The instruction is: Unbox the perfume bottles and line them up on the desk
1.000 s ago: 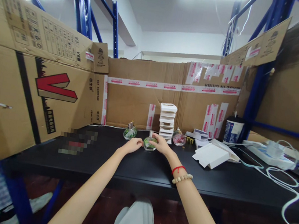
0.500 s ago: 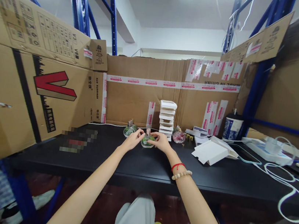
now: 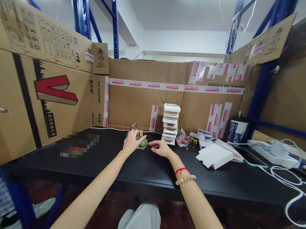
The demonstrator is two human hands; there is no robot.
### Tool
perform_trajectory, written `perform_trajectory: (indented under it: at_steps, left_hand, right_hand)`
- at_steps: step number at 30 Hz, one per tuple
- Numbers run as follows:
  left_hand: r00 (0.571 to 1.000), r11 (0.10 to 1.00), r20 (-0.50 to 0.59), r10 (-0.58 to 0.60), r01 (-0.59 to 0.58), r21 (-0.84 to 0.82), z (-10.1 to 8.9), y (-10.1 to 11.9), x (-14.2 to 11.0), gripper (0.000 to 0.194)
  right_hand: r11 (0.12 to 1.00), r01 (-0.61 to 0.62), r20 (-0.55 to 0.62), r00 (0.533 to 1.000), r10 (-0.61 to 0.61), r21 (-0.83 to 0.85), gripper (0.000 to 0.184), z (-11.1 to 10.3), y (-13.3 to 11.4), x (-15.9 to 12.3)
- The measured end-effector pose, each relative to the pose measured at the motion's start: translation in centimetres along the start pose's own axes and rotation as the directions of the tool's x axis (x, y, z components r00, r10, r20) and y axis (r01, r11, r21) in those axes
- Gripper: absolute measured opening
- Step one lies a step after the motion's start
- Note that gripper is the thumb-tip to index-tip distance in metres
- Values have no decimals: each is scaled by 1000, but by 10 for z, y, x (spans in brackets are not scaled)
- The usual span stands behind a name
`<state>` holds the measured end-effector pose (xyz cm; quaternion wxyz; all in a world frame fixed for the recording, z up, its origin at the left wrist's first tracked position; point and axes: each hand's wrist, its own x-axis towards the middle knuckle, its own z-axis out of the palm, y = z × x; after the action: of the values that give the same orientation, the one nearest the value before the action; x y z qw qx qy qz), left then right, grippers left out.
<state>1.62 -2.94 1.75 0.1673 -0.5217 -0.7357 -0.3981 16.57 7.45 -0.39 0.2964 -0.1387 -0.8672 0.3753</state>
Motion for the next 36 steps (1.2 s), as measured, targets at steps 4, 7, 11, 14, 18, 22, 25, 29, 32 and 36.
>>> perform_trajectory:
  at_steps: [4, 7, 11, 14, 18, 22, 25, 29, 32, 36]
  left_hand:
    - [993, 994, -48, -105, 105, 17, 2, -1, 1, 16]
    - [969, 974, -110, -221, 224, 20, 1, -2, 2, 13]
    - [911, 929, -193, -364, 370, -4, -1, -6, 3, 18]
    - [875, 899, -213, -435, 436, -42, -1, -9, 4, 18]
    - [870, 889, -183, -457, 447, -98, 1, -13, 5, 22]
    - [875, 885, -156, -458, 434, -167, 5, -17, 6, 36]
    - [872, 875, -152, -466, 429, -221, 9, -19, 7, 37]
    - [869, 867, -157, -469, 420, -268, 12, -20, 8, 34]
    - [863, 867, -179, -472, 417, -273, 12, -19, 9, 28]
    - [858, 871, -202, -473, 420, -254, 7, -12, 8, 25]
  right_hand:
    - [990, 7, -29, 1000, -11, -138, 24, -5, 5, 0]
    - [978, 8, -19, 1000, -13, -207, 22, -7, 5, 0]
    - [962, 19, -12, 1000, -24, -273, 22, -8, 5, -1]
    - [948, 25, -22, 999, -34, -317, 25, -8, 5, -1]
    - [932, 25, -22, 999, -35, -361, 26, -9, 7, 0]
    - [923, 22, -14, 999, -30, -384, 25, -9, 8, 0]
    - [918, 13, -15, 1000, -21, -396, 26, -9, 7, 0]
    - [913, -10, -21, 1000, 1, -407, 26, -9, 5, 0]
    - [904, -54, -54, 998, 34, -424, 25, -9, 3, -1]
    - [872, -195, -228, 969, 98, -449, 21, -12, -3, -5]
